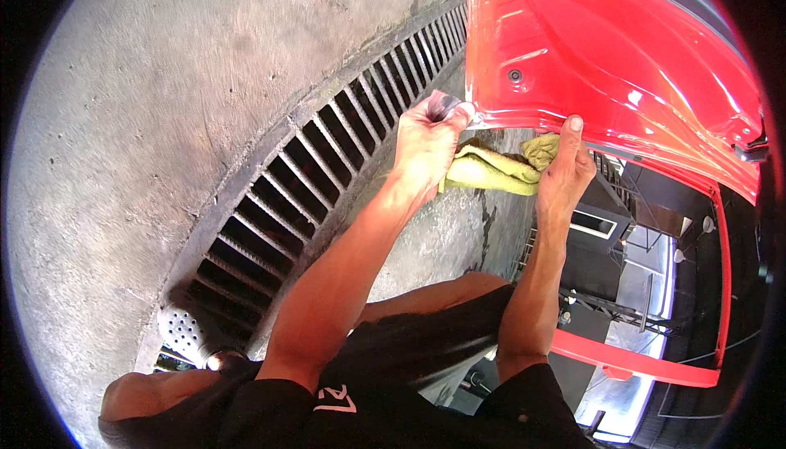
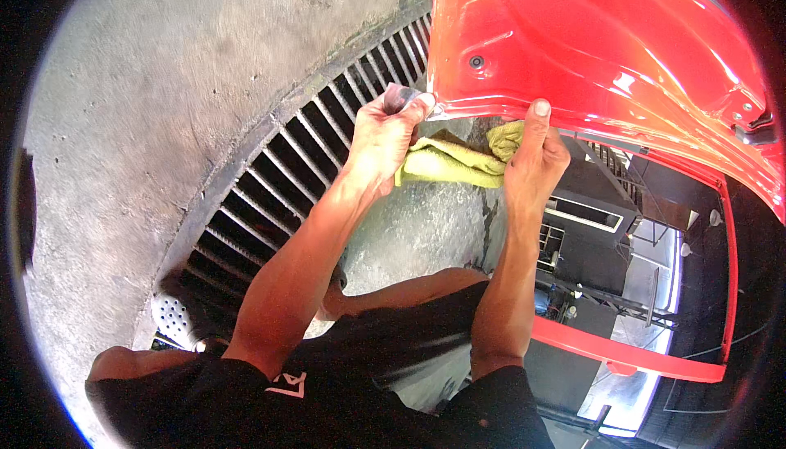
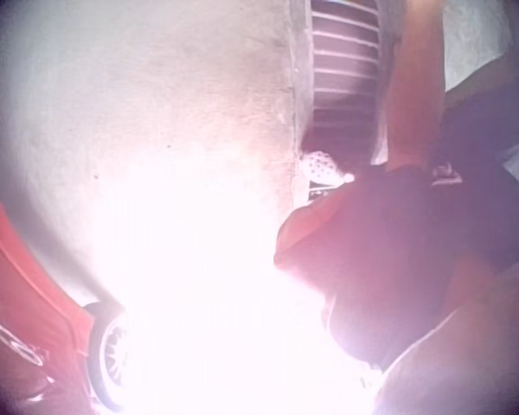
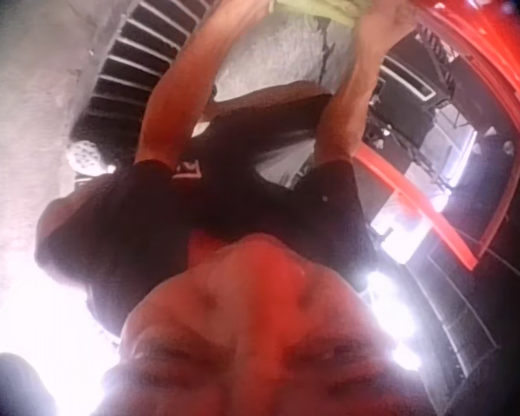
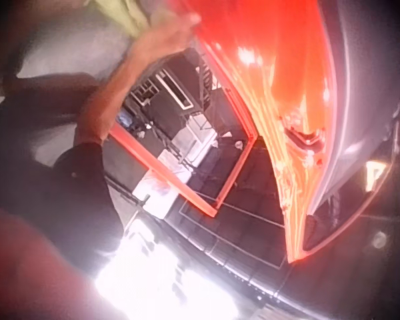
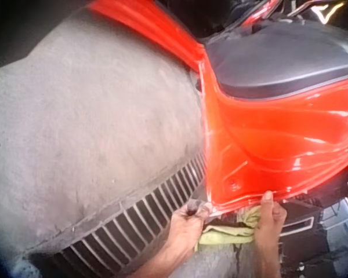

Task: The person uses a scraper to remove paint from the edge of a red car door. They repeatedly scrape the surface and wipe away residue with a yellow cloth.

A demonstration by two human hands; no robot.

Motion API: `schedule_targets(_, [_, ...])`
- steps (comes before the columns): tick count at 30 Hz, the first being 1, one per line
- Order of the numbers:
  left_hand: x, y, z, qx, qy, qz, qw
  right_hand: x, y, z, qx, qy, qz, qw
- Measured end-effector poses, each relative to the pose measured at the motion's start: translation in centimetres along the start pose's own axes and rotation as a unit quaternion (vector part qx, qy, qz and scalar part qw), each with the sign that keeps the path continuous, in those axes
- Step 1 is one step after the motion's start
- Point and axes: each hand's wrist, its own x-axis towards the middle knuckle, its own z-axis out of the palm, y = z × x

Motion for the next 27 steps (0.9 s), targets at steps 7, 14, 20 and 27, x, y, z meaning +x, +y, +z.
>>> schedule_targets(7, [3.2, -1.5, 0.6, 0.004, 0.028, 0.083, 0.996, 0.4, -0.2, 0.5, 0.025, -0.007, -0.006, 1.000])
schedule_targets(14, [1.7, -1.7, 0.4, 0.057, 0.016, 0.042, 0.997, 0.8, 1.9, -0.6, 0.036, 0.001, 0.002, 0.999])
schedule_targets(20, [0.7, -2.4, 0.2, -0.071, 0.017, -0.013, 0.997, 0.3, 0.3, 0.3, 0.043, 0.004, 0.013, 0.999])
schedule_targets(27, [3.2, -0.5, -0.6, -0.156, -0.091, -0.081, 0.980, 0.6, 0.4, -0.3, 0.020, -0.037, 0.011, 0.999])
